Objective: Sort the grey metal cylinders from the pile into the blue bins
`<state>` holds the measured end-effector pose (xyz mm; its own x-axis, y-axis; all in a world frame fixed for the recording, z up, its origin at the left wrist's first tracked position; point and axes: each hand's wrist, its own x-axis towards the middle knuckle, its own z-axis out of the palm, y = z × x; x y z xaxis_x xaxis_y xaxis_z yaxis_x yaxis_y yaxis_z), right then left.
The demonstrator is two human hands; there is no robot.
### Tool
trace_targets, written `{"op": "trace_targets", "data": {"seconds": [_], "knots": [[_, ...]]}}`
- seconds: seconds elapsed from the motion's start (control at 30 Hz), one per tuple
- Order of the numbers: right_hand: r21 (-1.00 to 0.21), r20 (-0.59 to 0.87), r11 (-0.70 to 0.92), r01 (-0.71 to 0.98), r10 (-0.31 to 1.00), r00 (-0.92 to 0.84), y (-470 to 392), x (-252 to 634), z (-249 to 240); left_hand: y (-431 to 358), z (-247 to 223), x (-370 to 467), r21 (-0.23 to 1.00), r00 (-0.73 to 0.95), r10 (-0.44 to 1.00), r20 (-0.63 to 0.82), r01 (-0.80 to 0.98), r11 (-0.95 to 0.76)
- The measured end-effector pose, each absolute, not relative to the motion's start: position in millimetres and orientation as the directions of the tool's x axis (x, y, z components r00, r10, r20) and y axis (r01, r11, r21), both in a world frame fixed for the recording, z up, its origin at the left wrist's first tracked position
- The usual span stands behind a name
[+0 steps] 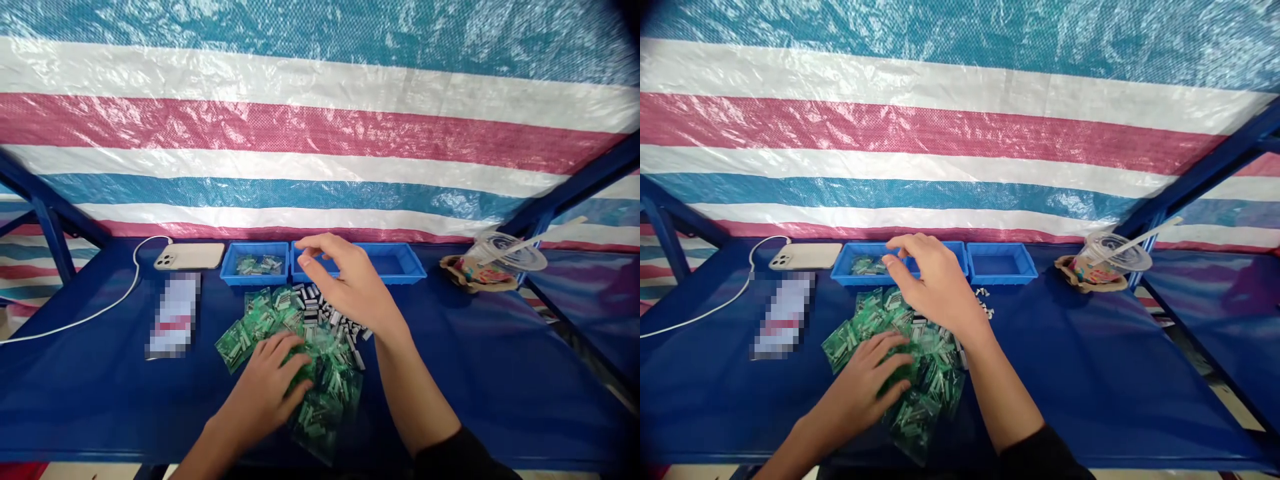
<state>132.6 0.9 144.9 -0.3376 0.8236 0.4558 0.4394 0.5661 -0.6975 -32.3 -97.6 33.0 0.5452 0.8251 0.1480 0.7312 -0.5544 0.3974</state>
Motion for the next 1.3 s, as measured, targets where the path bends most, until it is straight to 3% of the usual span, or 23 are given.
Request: {"op": "trace_targets", "data": {"seconds": [0.2, 0.3, 0.47, 0.73, 0.8, 0.93, 1.1, 1.3], "knots": [[-0.634, 0.298, 0.592, 0.497, 0.781, -0.550, -11, 134, 129, -105, 10, -29, 0.406, 0.464, 0.856, 0.228, 0.754, -0.517], [-0.601, 0.240, 0.576, 0.555, 0.791, -0.562, -27, 155, 101, -103, 10, -30, 0.411, 0.434, 0.866, 0.247, 0.763, -0.499], [-0.538, 0.304, 0.392, 0.747, 0.916, -0.262, -81, 198, 47, -103, 7, -31, 0.382, 0.360, 0.886, 0.291, 0.806, -0.453], [-0.477, 0.348, 0.273, 0.835, 0.931, -0.105, -124, 192, 9, -100, 6, -31, 0.397, 0.286, 0.889, 0.358, 0.814, -0.423], [-0.436, 0.358, 0.307, 0.846, 0.922, -0.151, -111, 188, 10, -100, 7, -31, 0.415, 0.280, 0.890, 0.360, 0.806, -0.422], [-0.359, 0.272, 0.490, 0.794, 0.869, -0.413, -82, 181, 23, -99, 9, -32, 0.436, 0.278, 0.893, 0.353, 0.796, -0.420], [-0.461, 0.172, 0.485, 0.743, 0.870, -0.462, -60, 181, 49, -99, 9, -33, 0.520, 0.241, 0.897, 0.372, 0.746, -0.416], [-0.693, 0.268, 0.389, 0.607, 0.920, -0.285, -40, 191, 104, -91, 38, -34, 0.642, 0.131, 0.850, 0.509, 0.600, -0.477]]}}
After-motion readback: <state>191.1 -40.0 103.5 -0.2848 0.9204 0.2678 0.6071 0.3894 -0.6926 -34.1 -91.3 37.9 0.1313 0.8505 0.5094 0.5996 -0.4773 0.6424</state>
